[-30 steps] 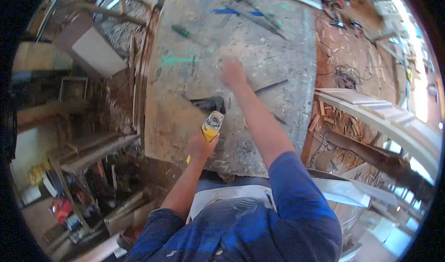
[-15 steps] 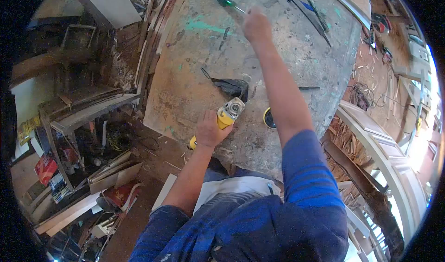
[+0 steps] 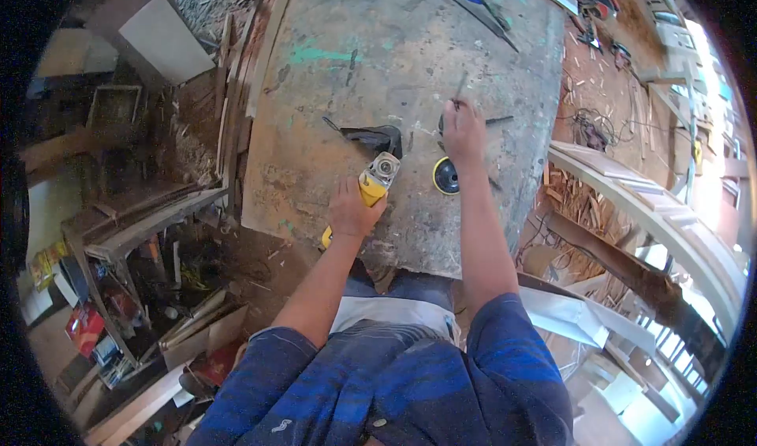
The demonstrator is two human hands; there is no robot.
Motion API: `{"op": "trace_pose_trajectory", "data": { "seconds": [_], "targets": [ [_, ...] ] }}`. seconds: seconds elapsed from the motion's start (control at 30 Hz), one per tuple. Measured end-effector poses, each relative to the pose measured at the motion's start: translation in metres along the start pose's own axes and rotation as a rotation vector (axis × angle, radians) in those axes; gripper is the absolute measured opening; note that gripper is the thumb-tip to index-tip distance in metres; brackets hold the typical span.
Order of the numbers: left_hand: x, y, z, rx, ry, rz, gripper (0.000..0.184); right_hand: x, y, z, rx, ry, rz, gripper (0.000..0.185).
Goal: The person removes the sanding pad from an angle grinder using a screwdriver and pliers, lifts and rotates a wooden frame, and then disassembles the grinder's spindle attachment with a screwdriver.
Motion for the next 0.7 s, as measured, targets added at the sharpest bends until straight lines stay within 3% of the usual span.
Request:
{"op": "trace_pose_trajectory", "data": {
  "seconds": [0.07,0.17,0.27,0.33,0.4,0.5,0.6,0.7],
  "targets": [
    [-0.003,-0.002,0.0,0.018,-0.013,-0.036,0.057,0.0,-0.004,0.002,-0.035,-0.069,0.011,0.038],
    [-0.003,-0.007,-0.004,0.026,-0.047,-0.028,0.057,-0.022,0.009,-0.012,0.638,-0.677,0.004,0.044],
    [-0.009,-0.009,-0.011,-0.014,-0.069,-0.046,0.058,-0.073,0.042,-0.03,0.893,-0.923,-0.176,0.042],
    [-0.008,-0.005,-0.012,-0.068,-0.099,-0.086,0.059,-0.105,0.084,-0.069,0.198,-0.694,-0.461,0.02],
    [-0.013,0.0,-0.02,-0.12,-0.153,-0.158,0.06,-0.145,0.12,-0.086,-0.166,-0.356,-0.422,0.026],
    [-0.029,0.0,-0.033,-0.131,-0.161,-0.179,0.061,-0.182,0.152,-0.134,-0.193,-0.261,-0.351,0.034],
    [-0.028,0.008,-0.028,-0.096,-0.153,-0.138,0.066,-0.193,0.16,-0.167,-0.228,-0.344,-0.444,0.037],
    [-0.013,0.016,-0.013,-0.114,-0.166,-0.138,0.072,-0.184,0.146,-0.197,-0.227,-0.224,-0.424,0.033]
  ]
}}
Point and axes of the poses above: each hand's wrist, its own x-axis towards the middle knuckle, its own y-axis out of the back of the hand, z = x × y, the point moved 6 cm from there along x, towards the middle knuckle, and after that the axes turned 4 degrees about z, right-handed, at the moved point
